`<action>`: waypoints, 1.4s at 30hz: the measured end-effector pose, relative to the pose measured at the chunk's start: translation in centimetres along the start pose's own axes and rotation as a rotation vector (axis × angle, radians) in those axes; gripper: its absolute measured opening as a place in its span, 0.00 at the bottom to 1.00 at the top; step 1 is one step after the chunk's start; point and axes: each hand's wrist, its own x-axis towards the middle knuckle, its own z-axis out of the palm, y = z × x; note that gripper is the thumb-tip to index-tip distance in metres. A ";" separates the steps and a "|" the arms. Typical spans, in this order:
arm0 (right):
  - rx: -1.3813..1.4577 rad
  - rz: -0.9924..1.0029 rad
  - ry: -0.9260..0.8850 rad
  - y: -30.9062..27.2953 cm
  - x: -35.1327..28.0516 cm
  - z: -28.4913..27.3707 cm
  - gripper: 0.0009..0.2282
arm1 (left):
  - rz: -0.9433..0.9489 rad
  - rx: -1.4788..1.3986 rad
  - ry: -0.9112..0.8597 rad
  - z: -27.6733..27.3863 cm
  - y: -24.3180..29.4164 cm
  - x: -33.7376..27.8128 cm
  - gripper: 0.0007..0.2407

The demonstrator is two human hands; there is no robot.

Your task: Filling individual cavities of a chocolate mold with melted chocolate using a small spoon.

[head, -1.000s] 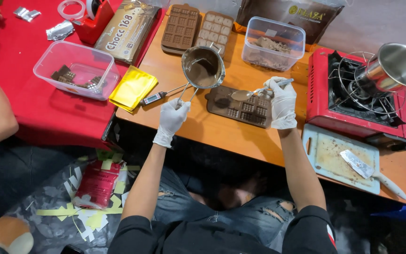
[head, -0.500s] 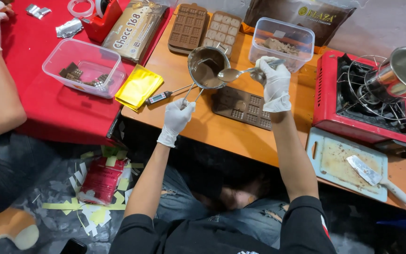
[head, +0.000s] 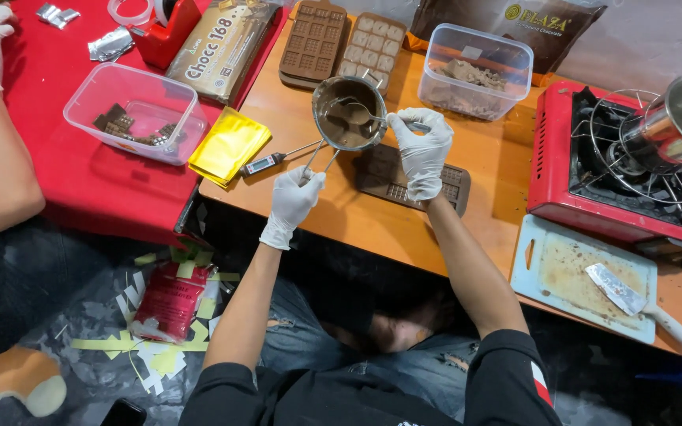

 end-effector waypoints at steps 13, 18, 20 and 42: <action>-0.132 -0.313 -0.010 -1.1 -1.6 0.6 0.09 | 0.003 0.013 -0.022 0.0 -0.5 -0.2 0.10; -0.104 -0.351 -0.021 -1.2 -1.6 0.7 0.09 | -0.006 0.009 -0.021 0.1 -0.3 -0.2 0.10; -0.108 -0.355 -0.019 -1.0 -1.6 0.8 0.09 | -0.002 0.007 -0.020 0.1 -0.6 -0.1 0.10; -0.096 -0.359 -0.033 -0.8 -2.8 1.1 0.10 | 0.015 0.012 -0.010 0.0 0.0 0.1 0.09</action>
